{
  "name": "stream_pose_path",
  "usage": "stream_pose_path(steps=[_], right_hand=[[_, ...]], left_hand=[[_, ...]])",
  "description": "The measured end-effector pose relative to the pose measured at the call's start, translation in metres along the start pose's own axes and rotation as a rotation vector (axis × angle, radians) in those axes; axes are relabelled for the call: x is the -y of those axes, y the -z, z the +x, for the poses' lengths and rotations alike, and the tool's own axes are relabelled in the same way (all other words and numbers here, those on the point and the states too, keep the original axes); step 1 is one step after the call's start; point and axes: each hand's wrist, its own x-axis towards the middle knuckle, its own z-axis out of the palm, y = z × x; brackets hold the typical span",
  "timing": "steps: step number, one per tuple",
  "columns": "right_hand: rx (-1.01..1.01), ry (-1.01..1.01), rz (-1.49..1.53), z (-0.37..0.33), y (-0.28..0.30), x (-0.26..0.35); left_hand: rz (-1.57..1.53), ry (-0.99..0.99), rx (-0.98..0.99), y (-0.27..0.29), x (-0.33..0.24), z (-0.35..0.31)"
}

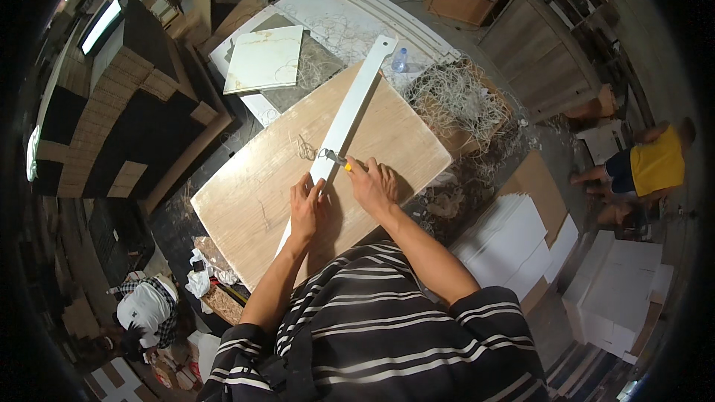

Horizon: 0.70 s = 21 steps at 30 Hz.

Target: The person aligns a long white trim piece on a wooden board and uses a yellow utility knife to score or cut along its edge. They repeatedly position the trim, make cuts, and adjust the piece on the workbench.

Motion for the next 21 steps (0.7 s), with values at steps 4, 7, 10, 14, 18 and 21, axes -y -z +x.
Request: stream_pose_path(steps=[4,7,10,14,18,21], right_hand=[[0.022,-0.024,0.010,0.004,0.004,-0.001],[0.034,-0.040,0.006,0.007,0.004,-0.002],[-0.020,-0.028,-0.006,0.009,0.001,-0.006],[-0.052,-0.042,0.011,0.011,-0.004,-0.014],[-0.056,-0.062,0.007,0.014,-0.003,-0.025],[-0.087,-0.066,-0.002,0.015,0.001,-0.034]], left_hand=[[0.017,0.012,0.027,0.000,0.000,-0.001],[0.015,0.018,0.037,0.001,0.000,-0.002],[0.022,0.018,0.038,0.001,0.001,-0.004],[0.033,0.022,0.065,0.003,0.001,-0.010],[0.039,0.047,0.087,0.006,-0.001,-0.023],[0.049,0.044,0.124,0.009,0.000,-0.035]])
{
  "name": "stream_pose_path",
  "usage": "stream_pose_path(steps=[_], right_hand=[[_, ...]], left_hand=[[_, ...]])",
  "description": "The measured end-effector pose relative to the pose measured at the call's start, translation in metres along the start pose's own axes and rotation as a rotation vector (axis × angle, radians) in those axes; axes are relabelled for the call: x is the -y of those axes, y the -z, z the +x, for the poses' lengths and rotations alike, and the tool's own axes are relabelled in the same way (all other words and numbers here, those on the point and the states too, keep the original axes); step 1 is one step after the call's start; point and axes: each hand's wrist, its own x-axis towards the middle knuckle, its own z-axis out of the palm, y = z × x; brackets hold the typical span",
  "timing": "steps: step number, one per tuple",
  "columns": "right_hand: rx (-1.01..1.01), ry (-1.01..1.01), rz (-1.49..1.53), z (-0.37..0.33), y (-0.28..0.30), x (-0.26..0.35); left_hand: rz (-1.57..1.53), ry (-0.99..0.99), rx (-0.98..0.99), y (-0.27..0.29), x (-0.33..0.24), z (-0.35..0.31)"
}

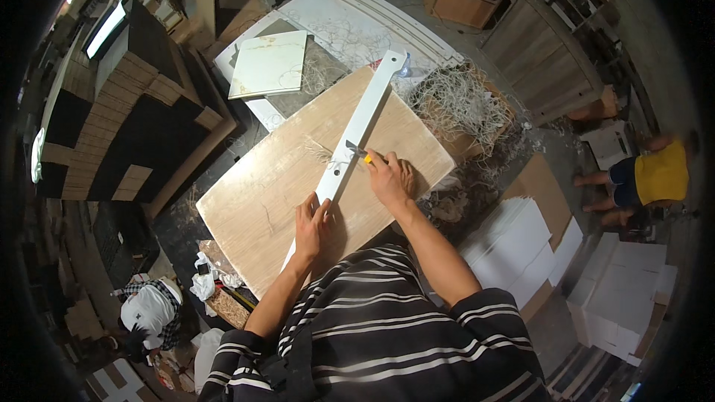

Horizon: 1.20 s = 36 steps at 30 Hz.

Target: The person aligns a long white trim piece on a wooden board and uses a yellow utility knife to score or cut along its edge. They repeatedly position the trim, make cuts, and adjust the piece on the workbench.

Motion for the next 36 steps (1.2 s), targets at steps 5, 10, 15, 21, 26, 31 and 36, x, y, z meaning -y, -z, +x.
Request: stream_pose_path(steps=[5,10,15,21,26,31,36], right_hand=[[0.028,-0.030,0.021,0.001,0.005,-0.010],[0.028,-0.041,0.016,-0.006,0.010,-0.012],[0.058,-0.074,-0.011,-0.018,0.015,-0.007],[0.051,-0.130,0.120,-0.030,0.013,0.000],[0.079,-0.041,0.043,-0.053,0.013,0.014],[0.056,-0.055,-0.080,-0.047,0.015,0.018],[0.141,-0.108,0.027,-0.038,0.015,0.019]], left_hand=[[-0.012,-0.021,0.006,0.001,0.005,-0.019],[-0.021,0.012,0.056,0.006,0.004,-0.040],[-0.004,-0.012,0.062,0.015,0.001,-0.054],[0.043,0.008,0.021,0.020,-0.021,-0.036],[0.127,-0.119,0.058,0.009,-0.034,0.018],[0.062,-0.228,-0.020,0.009,-0.051,0.033],[0.016,-0.238,-0.055,0.014,-0.060,0.038]])
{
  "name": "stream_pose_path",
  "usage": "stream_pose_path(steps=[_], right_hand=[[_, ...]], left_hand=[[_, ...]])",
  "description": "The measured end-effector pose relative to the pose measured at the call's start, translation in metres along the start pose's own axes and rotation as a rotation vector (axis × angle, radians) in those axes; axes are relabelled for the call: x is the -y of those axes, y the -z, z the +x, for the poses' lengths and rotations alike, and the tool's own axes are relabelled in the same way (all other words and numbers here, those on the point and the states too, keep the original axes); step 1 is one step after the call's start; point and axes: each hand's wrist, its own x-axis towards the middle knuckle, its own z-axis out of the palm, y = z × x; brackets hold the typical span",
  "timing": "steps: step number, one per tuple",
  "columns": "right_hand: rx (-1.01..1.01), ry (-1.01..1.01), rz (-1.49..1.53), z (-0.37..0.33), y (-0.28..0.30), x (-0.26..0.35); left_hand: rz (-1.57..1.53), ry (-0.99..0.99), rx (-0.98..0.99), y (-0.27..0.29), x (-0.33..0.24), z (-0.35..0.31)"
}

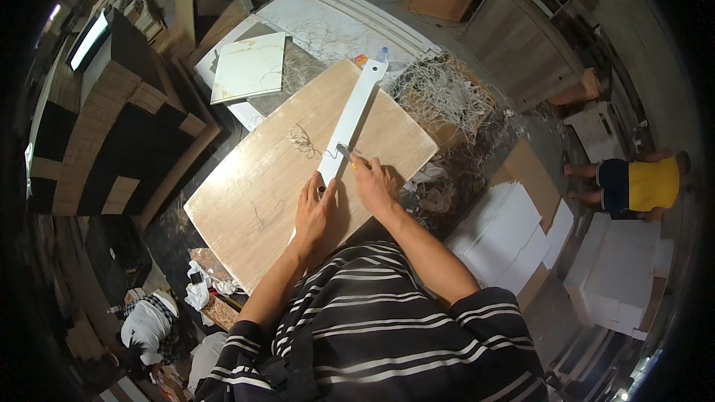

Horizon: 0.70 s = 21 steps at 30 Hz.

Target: The person aligns a long white trim piece on a wooden board and uses a yellow utility knife to score or cut along its edge. They repeatedly position the trim, make cuts, and adjust the piece on the workbench.

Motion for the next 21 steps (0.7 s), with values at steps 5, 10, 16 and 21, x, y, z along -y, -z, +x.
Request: stream_pose_path(steps=[5,10,16,21], right_hand=[[-0.042,-0.023,0.018,0.003,-0.006,0.004],[-0.050,-0.078,0.034,0.013,-0.010,0.002],[-0.085,-0.049,-0.045,0.015,-0.007,0.003],[-0.046,-0.109,-0.019,0.044,0.000,-0.005]], left_hand=[[-0.054,0.048,-0.012,0.005,-0.006,0.004],[-0.029,0.063,-0.037,0.006,-0.010,0.007],[0.020,0.016,0.004,0.006,-0.010,0.005],[0.028,0.043,-0.002,-0.001,-0.006,0.002]])
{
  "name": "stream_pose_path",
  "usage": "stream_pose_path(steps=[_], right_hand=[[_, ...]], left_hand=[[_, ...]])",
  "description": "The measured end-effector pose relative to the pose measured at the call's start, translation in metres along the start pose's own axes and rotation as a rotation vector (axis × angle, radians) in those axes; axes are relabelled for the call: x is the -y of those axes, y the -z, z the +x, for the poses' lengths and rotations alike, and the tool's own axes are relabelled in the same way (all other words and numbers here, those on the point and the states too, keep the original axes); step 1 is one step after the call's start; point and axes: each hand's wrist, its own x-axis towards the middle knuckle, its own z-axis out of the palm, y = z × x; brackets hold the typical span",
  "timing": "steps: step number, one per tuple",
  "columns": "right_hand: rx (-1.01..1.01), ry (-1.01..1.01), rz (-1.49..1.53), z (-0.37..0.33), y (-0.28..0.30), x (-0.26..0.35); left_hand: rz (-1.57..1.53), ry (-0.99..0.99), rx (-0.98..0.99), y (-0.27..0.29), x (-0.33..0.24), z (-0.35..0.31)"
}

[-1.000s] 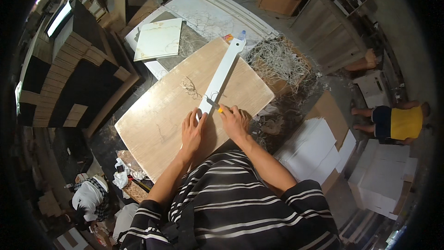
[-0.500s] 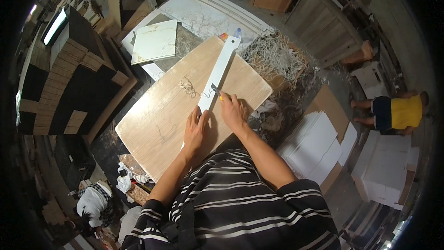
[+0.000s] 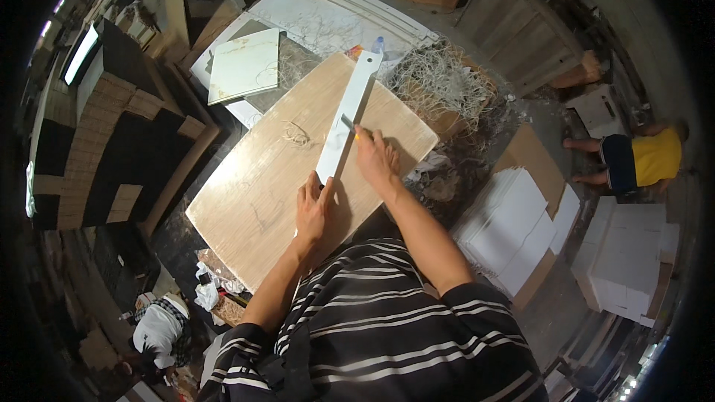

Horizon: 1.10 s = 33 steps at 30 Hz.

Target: The person aligns a long white trim piece on a wooden board and uses a yellow utility knife to score or cut along its edge. They repeatedly position the trim, make cuts, and adjust the piece on the workbench.

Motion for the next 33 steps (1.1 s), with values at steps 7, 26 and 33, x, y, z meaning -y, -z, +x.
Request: stream_pose_path(steps=[7,26,33], right_hand=[[-0.032,-0.034,0.052,0.056,0.003,-0.026],[0.031,0.125,0.173,-0.007,0.002,-0.011],[0.053,0.143,0.118,-0.013,0.003,-0.010]], left_hand=[[-0.020,0.083,0.132,0.006,0.000,0.001],[0.022,0.137,0.198,0.001,0.002,-0.004],[0.016,0.142,0.202,0.003,0.001,-0.003]])
